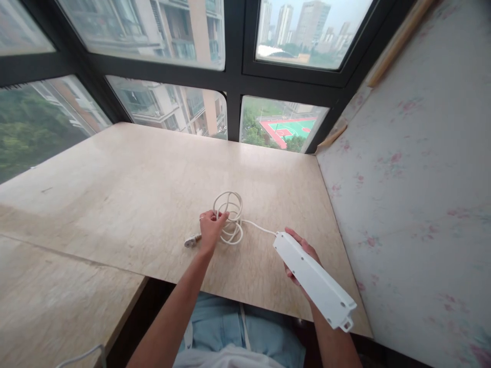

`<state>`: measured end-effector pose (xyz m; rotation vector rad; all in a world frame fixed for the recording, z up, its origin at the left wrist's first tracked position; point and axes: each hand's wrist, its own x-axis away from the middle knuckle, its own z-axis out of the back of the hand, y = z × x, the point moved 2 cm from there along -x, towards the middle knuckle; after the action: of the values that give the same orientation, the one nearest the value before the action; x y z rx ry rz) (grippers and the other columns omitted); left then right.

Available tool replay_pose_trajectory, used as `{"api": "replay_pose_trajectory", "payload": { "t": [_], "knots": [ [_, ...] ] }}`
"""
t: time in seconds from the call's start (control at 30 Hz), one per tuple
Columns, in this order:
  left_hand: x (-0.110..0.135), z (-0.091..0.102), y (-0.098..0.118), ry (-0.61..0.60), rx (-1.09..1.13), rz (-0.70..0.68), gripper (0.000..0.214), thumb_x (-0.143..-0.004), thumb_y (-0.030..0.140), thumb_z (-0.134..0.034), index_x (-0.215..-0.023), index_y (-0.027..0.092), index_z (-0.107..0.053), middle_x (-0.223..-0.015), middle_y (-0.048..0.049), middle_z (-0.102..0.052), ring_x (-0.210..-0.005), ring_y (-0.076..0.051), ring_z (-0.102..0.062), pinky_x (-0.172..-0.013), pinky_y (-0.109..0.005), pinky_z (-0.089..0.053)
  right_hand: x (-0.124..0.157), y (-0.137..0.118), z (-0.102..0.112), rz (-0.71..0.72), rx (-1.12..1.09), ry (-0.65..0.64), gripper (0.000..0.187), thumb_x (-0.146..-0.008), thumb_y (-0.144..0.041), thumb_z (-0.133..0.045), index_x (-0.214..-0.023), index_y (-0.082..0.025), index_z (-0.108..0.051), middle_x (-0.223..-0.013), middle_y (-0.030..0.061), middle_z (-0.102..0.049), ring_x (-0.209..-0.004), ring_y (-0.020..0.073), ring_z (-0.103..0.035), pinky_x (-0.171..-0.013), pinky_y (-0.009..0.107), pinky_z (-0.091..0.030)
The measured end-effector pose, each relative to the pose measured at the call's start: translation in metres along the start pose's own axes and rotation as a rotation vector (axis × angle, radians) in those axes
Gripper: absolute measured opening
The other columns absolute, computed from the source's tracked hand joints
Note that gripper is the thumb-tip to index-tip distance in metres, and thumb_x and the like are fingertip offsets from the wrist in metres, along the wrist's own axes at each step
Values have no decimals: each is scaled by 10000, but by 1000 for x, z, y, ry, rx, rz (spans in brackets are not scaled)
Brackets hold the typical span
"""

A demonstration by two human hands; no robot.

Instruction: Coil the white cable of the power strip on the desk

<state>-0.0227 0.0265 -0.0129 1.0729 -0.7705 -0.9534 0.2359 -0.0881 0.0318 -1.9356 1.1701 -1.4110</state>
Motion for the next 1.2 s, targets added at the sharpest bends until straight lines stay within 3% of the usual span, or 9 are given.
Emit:
{"api": "replay_pose_trajectory", "payload": {
  "t": [0.1,0.2,0.33,0.43,0.53,0.63,0.8,1.0,1.2],
  "knots": [
    [0,0,-2,-104,55,67,413,-670,486,-710,-818,109,-626,-756,-49,-573,-678,-136,-509,-620,-240,-380,-10,1,5,80,-92,-59,907,-768,-731,-551,-1509,-367,-175,-1160,110,-509,-573,48,-473,-453,184,-442],
    [5,-1,1,-89,89,74,394,-686,481,-692,-797,115,-599,-692,-12,-547,-625,-108,-466,-593,-225,-356,-16,-1,1,166,-91,-121,840,-770,-761,-541,-1451,-367,-248,-1438,105,-295,-664,63,-523,-475,219,-483],
    [8,-5,4,-36,208,101,374,-680,461,-693,-745,121,-550,-644,3,-532,-587,-94,-453,-578,-216,-352,-9,-7,-11,180,-103,-189,869,-762,-776,-541,-1435,-315,-242,-1383,139,-357,-709,125,-579,-498,255,-507],
    [7,-6,5,-46,342,169,398,-642,451,-721,-801,101,-616,-665,-24,-585,-625,-111,-523,-642,-224,-396,0,-9,-11,156,-156,-194,787,-822,-570,-606,-1470,-367,-209,-1340,104,-417,-805,126,-606,-694,277,-568],
    [6,-3,7,-64,470,228,418,-577,445,-769,-732,93,-608,-643,-29,-578,-618,-104,-518,-664,-222,-402,3,-3,0,153,-208,-203,923,-748,-426,-718,-1474,-465,-148,-1449,58,-309,-908,114,-611,-789,243,-571],
    [5,1,10,-65,569,293,418,-530,417,-797,-679,100,-569,-632,-16,-558,-601,-89,-495,-643,-214,-388,1,4,12,245,-236,-181,833,-796,-491,-668,-1482,-447,-196,-1484,47,-254,-1072,148,-589,-892,224,-554],
    [3,3,11,-118,628,334,457,-505,434,-799,-737,89,-608,-683,-36,-588,-641,-111,-522,-675,-232,-406,1,7,7,279,-36,-87,938,-759,-522,-700,-1516,-379,-164,-1410,106,-364,-1060,195,-599,-776,222,-566],
    [6,2,10,-225,613,246,398,-592,440,-777,-733,98,-630,-707,-50,-597,-741,-131,-551,-787,-245,-414,-3,-6,-5,515,216,36,832,-773,-431,-707,-1464,-162,-329,-1191,141,-527,-762,84,-568,-722,242,-534],
    [11,8,14,-331,630,217,350,-591,368,-790,-662,117,-556,-685,-25,-539,-704,-117,-520,-728,-239,-407,-20,-22,11,676,618,130,569,-773,-517,-654,-1162,-111,-570,-1204,130,-527,-1102,192,-547,-1003,324,-453]
  ]
}}
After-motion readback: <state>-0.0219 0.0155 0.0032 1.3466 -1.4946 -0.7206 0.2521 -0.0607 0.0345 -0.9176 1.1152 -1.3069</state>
